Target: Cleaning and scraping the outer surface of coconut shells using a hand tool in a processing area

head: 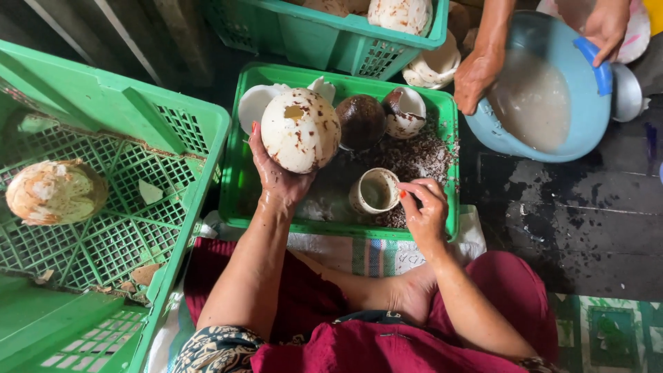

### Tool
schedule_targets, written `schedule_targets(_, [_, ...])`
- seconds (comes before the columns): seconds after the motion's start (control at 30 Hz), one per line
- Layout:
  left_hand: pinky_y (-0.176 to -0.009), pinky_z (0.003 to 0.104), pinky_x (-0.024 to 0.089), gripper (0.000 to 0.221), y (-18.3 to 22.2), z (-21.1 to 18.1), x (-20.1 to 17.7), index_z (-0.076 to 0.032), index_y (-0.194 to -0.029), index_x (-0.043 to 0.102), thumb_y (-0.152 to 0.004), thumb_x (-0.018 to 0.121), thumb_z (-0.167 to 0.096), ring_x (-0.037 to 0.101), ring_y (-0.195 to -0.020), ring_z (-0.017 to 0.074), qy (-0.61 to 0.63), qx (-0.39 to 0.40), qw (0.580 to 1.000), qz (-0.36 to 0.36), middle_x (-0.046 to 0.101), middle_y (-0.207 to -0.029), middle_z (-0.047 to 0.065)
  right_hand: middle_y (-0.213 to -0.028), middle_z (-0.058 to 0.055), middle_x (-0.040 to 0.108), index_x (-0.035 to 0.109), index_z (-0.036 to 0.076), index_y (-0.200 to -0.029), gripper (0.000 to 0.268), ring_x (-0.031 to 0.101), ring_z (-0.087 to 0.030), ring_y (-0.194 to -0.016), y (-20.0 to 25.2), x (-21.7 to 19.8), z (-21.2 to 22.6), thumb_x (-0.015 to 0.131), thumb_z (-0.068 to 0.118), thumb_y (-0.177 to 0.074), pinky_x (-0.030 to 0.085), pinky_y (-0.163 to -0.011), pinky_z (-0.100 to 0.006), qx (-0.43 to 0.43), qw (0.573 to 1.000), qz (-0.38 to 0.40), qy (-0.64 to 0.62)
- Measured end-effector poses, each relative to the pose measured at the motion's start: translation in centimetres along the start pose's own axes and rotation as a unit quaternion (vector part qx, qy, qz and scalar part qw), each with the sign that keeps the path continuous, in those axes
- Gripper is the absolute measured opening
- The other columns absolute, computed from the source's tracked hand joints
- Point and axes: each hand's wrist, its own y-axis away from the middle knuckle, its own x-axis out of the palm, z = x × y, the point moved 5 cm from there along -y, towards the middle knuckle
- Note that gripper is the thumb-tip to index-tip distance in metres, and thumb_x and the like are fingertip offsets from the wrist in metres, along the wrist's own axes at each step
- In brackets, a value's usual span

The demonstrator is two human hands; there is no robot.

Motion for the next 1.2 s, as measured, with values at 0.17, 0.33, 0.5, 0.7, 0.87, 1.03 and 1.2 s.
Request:
schedule_targets(0.17, [-0.090, 0.059, 0.058, 0.070, 0.1, 0.6, -0.1, -0.008, -0.110, 0.075, -0.070, 0.067, -0.065, 0.072, -0.096, 0.0419, -0.018, 0.000, 1.000, 0.006, 0.075, -0.107, 0.018, -0.087, -0.006, 0.067, 0.079, 0.011, -0.093, 0.017, 0.067, -0.026, -0.084, -2.3, -1.0, 3.9, 0.069, -0.001, -0.087, 0.054, -0.081, -0.038, -0.074, 0.997, 0.009, -0.012])
schedule_targets(0.33, [-0.096, 0.057, 0.058, 0.070, 0.3, 1.4, 0.0, -0.009, -0.110, 0.075, -0.069, 0.067, -0.065, 0.073, -0.099, 0.0404, -0.036, -0.011, 0.999, 0.008, 0.075, -0.110, 0.017, -0.090, -0.005, 0.069, 0.078, 0.024, -0.095, 0.015, 0.068, -0.030, -0.088, 0.4, -3.3, -6.1, 0.069, 0.014, -0.090, 0.054, -0.085, -0.042, 0.132, 0.975, 0.115, 0.140])
schedule_targets(0.5, [-0.098, 0.055, 0.058, 0.073, 1.4, 3.5, 0.5, -0.008, -0.111, 0.076, -0.068, 0.068, -0.067, 0.073, -0.101, 0.0387, -0.044, -0.027, 0.999, 0.003, 0.075, -0.111, 0.017, -0.109, -0.004, 0.064, 0.065, 0.023, -0.103, 0.019, 0.069, -0.034, -0.100, 4.7, -1.5, -8.8, 0.069, 0.015, -0.086, 0.058, -0.088, -0.050, 0.245, 0.899, 0.267, 0.247])
schedule_targets(0.7, [-0.100, 0.050, 0.056, 0.076, 3.6, 6.6, 1.0, -0.009, -0.113, 0.075, -0.069, 0.068, -0.070, 0.072, -0.103, 0.0340, -0.079, -0.043, 0.996, -0.004, 0.075, -0.112, 0.015, -0.126, -0.018, 0.059, 0.044, 0.020, -0.122, 0.038, 0.066, -0.046, -0.112, 3.3, -0.6, -9.1, 0.061, 0.008, -0.089, 0.053, -0.096, -0.059, 0.326, 0.850, 0.322, 0.259])
schedule_targets(0.87, [-0.098, 0.053, 0.057, 0.069, 3.7, 7.9, 0.2, -0.011, -0.109, 0.074, -0.067, 0.075, -0.066, 0.073, -0.100, 0.0350, -0.071, -0.074, 0.995, -0.019, 0.075, -0.108, 0.013, -0.123, -0.007, 0.071, 0.064, 0.029, -0.130, 0.052, 0.064, -0.032, -0.119, 3.2, -3.2, -12.2, 0.069, 0.044, -0.080, 0.048, -0.102, -0.050, 0.444, 0.856, 0.198, 0.176])
schedule_targets(1.03, [-0.097, 0.053, 0.057, 0.062, 3.4, 8.0, 0.4, -0.014, -0.107, 0.072, -0.068, 0.077, -0.062, 0.073, -0.100, 0.0331, -0.075, -0.070, 0.994, -0.031, 0.075, -0.109, 0.011, -0.105, -0.007, 0.075, 0.066, 0.023, -0.120, 0.040, 0.069, -0.034, -0.108, 4.6, -2.0, -8.6, 0.061, 0.052, -0.093, 0.050, -0.098, -0.048, 0.411, 0.886, 0.142, 0.157])
schedule_targets(1.2, [-0.096, 0.052, 0.058, 0.064, 2.6, 7.4, 0.1, -0.014, -0.109, 0.073, -0.069, 0.073, -0.065, 0.074, -0.099, 0.0337, -0.074, -0.078, 0.993, -0.041, 0.076, -0.109, 0.012, -0.123, -0.002, 0.071, 0.058, 0.031, -0.126, 0.036, 0.070, -0.033, -0.106, 6.1, 0.5, -9.4, 0.061, 0.047, -0.094, 0.055, -0.094, -0.052, 0.345, 0.897, 0.151, 0.231])
